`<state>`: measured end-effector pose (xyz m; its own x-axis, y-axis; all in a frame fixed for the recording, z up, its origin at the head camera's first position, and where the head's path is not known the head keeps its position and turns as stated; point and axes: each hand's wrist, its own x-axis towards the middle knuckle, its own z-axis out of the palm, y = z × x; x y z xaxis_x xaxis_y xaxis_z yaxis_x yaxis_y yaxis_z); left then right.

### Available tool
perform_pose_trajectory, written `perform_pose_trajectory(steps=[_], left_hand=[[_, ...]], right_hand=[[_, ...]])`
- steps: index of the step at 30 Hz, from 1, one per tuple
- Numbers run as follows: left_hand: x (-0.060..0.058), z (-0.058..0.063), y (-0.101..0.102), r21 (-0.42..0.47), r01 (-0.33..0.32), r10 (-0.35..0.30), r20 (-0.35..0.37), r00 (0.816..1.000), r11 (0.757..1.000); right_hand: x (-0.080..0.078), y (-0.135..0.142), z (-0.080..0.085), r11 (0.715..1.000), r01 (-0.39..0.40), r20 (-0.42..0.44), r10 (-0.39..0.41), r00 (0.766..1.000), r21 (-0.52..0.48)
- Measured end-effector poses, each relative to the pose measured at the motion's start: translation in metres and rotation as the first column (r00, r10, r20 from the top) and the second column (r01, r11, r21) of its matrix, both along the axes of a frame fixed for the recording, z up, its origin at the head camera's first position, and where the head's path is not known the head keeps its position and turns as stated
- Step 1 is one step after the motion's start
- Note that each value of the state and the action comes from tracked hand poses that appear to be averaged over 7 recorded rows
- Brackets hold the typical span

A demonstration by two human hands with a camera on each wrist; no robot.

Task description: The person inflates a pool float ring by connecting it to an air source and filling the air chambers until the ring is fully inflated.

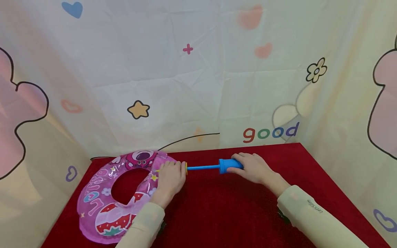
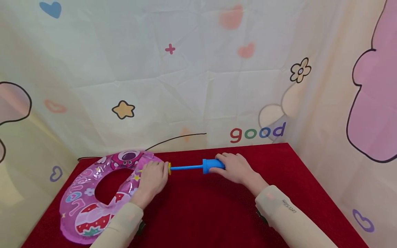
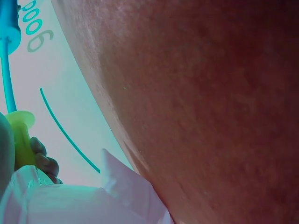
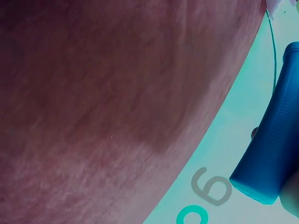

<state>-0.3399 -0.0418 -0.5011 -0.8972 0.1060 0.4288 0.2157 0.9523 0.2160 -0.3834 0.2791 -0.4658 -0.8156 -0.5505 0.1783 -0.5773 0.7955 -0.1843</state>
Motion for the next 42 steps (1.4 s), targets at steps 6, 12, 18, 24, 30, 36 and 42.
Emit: perform_pose_trajectory(steps=[6,12,18,24,30,36,42], left_hand=[[0.001,0.001,-0.005,-0.004,-0.008,0.008,-0.033,0.999,1.0],[0.0,0.001,-0.003,-0.04,-0.032,0.03,-0.049,0.998,0.999],[0.0,0.004,0.005,-0.038,-0.04,0.039,-0.042,0.998,0.998],[0.001,0.005,0.012,-0.039,-0.054,0.052,-0.058,0.997,0.998],[0.003,0.005,0.019,-0.036,-0.06,0.059,-0.042,0.997,0.998],[0.002,-0.001,0.021,-0.051,-0.05,0.049,-0.02,0.999,0.997],[0.002,-0.007,0.019,-0.06,-0.003,0.001,-0.035,0.999,0.998]], right_hand=[[-0.002,0.006,-0.001,1.0,0.019,0.005,-0.019,1.0,-0.003],[-0.001,-0.006,-0.005,1.0,-0.008,-0.006,0.008,1.0,-0.016],[0.003,-0.027,-0.003,1.0,-0.013,-0.029,0.013,1.0,-0.011],[0.005,-0.052,-0.003,1.0,-0.016,-0.04,0.016,0.999,0.005],[0.008,-0.076,-0.005,1.0,-0.021,-0.046,0.021,0.999,0.01],[0.012,-0.095,-0.008,1.0,-0.021,-0.05,0.022,0.998,0.023],[0.013,-0.092,-0.016,1.0,-0.017,-0.054,0.017,0.998,0.002]])
